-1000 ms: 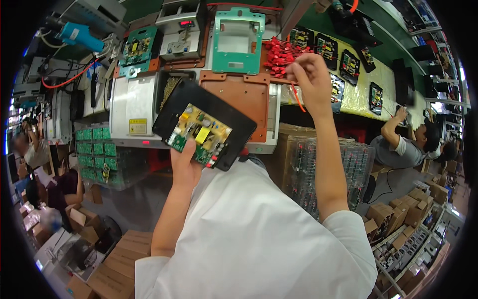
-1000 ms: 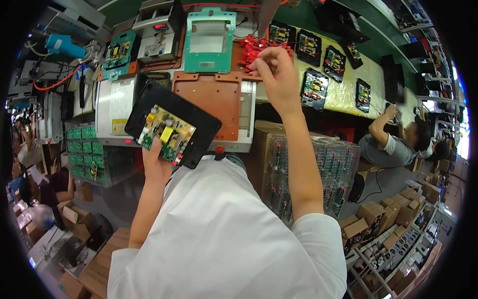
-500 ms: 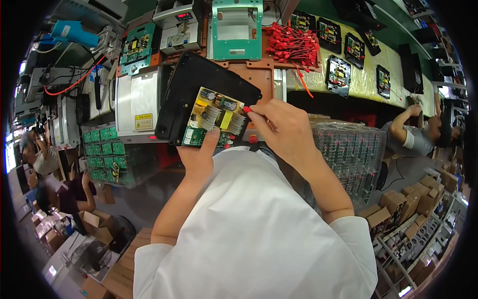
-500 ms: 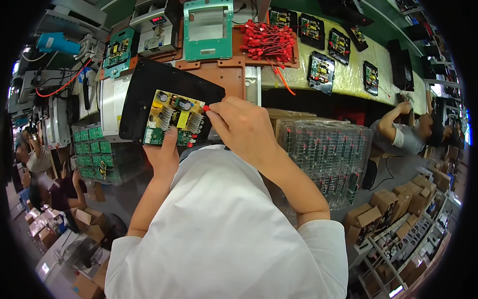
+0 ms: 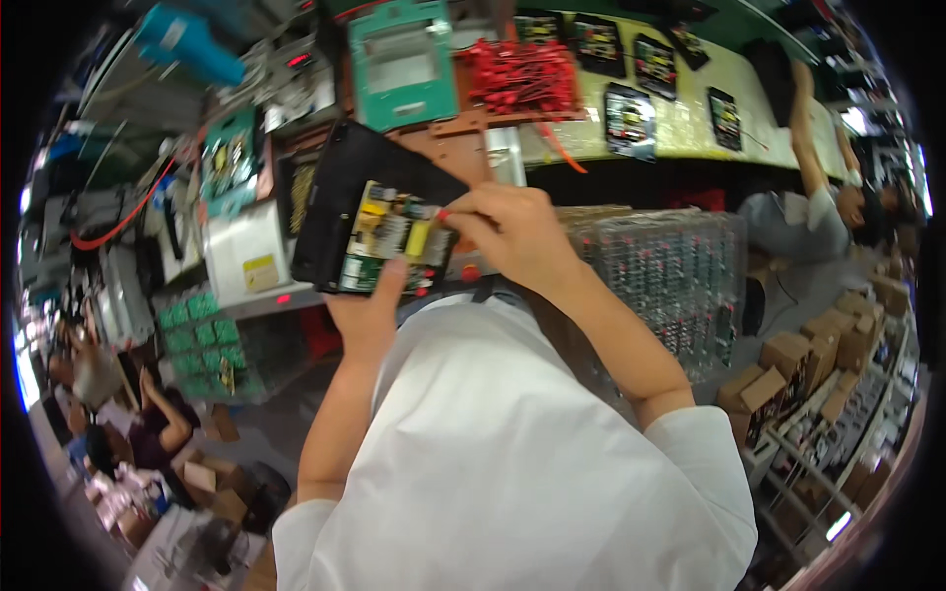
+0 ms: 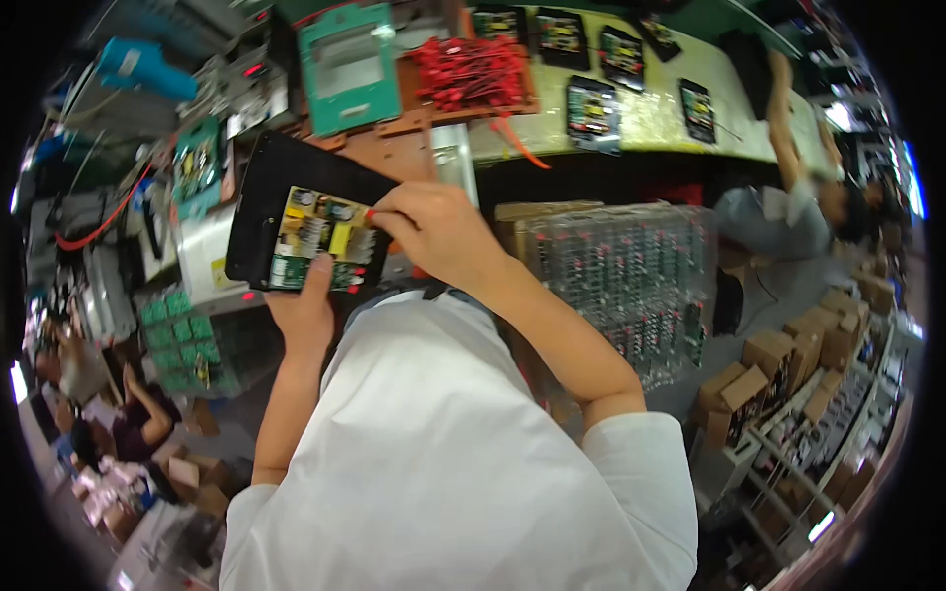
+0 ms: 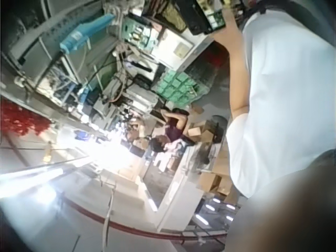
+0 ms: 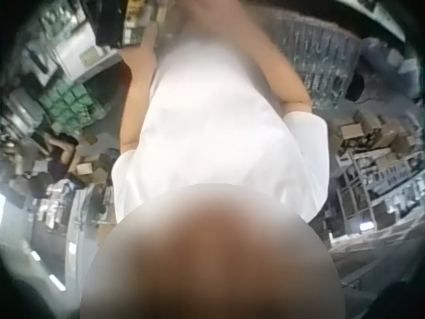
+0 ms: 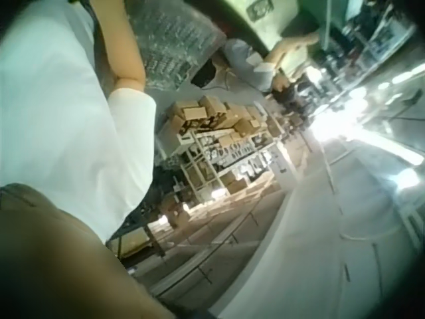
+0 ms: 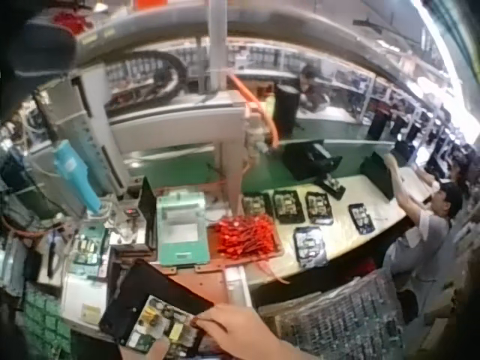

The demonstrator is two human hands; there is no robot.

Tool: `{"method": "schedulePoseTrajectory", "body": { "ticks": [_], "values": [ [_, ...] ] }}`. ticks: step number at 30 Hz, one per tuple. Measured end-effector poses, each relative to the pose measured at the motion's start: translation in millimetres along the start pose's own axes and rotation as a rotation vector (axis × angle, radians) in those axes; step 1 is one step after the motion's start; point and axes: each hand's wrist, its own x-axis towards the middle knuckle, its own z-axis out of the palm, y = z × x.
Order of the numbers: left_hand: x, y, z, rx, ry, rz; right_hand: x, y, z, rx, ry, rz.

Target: Assembling electronic circuit boards into plastic housings at a factory workstation.

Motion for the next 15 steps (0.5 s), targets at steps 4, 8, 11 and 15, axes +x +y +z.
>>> {"method": "schedulePoseTrajectory", "body": {
  "ticks": [4, 8, 11, 15],
  "values": [
    [25, 0, 15, -0.312, -0.150, -0.356, -19, 23, -29, 0.173, -0.031, 0.366],
    [44, -15, 54, -0.204, -0.433, -0.601, -72, 47, -51, 1.090, 0.114, 0.797],
    [50, -16, 77, -0.060, -0.644, -0.698, -100, 84, -81, 1.039, 0.375, 0.755],
    [33, -8, 42, -0.115, -0.775, -0.535, -125, 163, -162, 0.692, 0.882, 0.745]
  ]
}}
